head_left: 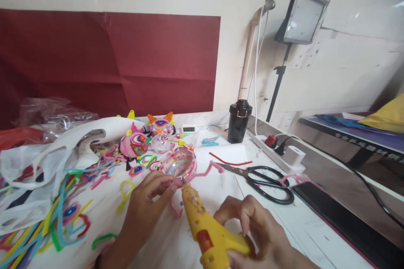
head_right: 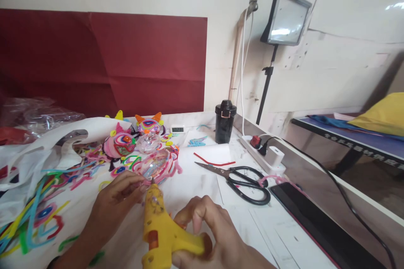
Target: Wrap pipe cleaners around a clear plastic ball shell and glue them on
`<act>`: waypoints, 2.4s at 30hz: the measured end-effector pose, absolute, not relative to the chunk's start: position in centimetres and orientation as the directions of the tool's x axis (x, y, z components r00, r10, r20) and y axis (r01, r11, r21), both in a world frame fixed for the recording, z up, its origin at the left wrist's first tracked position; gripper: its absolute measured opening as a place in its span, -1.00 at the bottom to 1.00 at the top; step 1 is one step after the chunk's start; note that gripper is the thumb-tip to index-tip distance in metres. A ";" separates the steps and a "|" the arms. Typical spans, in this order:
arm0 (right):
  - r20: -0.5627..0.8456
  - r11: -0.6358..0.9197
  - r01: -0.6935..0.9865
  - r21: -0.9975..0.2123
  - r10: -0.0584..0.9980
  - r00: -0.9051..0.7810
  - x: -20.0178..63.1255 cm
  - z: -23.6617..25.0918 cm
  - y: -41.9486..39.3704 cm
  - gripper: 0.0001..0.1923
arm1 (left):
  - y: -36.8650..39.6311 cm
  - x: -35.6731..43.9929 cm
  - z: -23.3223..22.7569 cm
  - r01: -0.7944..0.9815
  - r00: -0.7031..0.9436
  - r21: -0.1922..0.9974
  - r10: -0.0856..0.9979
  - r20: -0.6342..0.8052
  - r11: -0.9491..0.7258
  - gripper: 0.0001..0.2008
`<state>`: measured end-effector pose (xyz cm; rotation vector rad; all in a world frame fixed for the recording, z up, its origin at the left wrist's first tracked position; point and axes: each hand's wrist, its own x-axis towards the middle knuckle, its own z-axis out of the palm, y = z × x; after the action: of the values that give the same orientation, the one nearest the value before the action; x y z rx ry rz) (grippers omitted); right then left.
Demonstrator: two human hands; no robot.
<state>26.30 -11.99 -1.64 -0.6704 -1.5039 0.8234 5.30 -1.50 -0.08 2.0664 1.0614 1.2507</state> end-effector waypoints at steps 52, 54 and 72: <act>0.523 0.520 -0.070 -0.851 0.851 -0.039 26.1 -1.0 -12.4 -0.58 | -1.5 5.2 -0.2 0.346 0.290 0.768 0.840 0.459 -0.539 -0.84; 0.521 0.518 -0.067 -0.853 0.853 -0.024 26.0 -0.9 -12.4 -0.58 | -1.4 5.3 -0.2 0.334 0.284 0.782 0.847 0.449 -0.526 -0.85; 0.489 0.495 -0.071 -0.866 0.868 0.083 26.1 -1.0 -12.5 -0.57 | -1.3 4.9 -0.4 0.326 0.225 0.798 0.861 0.455 -0.507 -0.84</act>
<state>26.10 -12.53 -0.96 -0.7919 -1.3003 0.8232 4.93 -1.28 -0.37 1.9506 1.0889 1.2601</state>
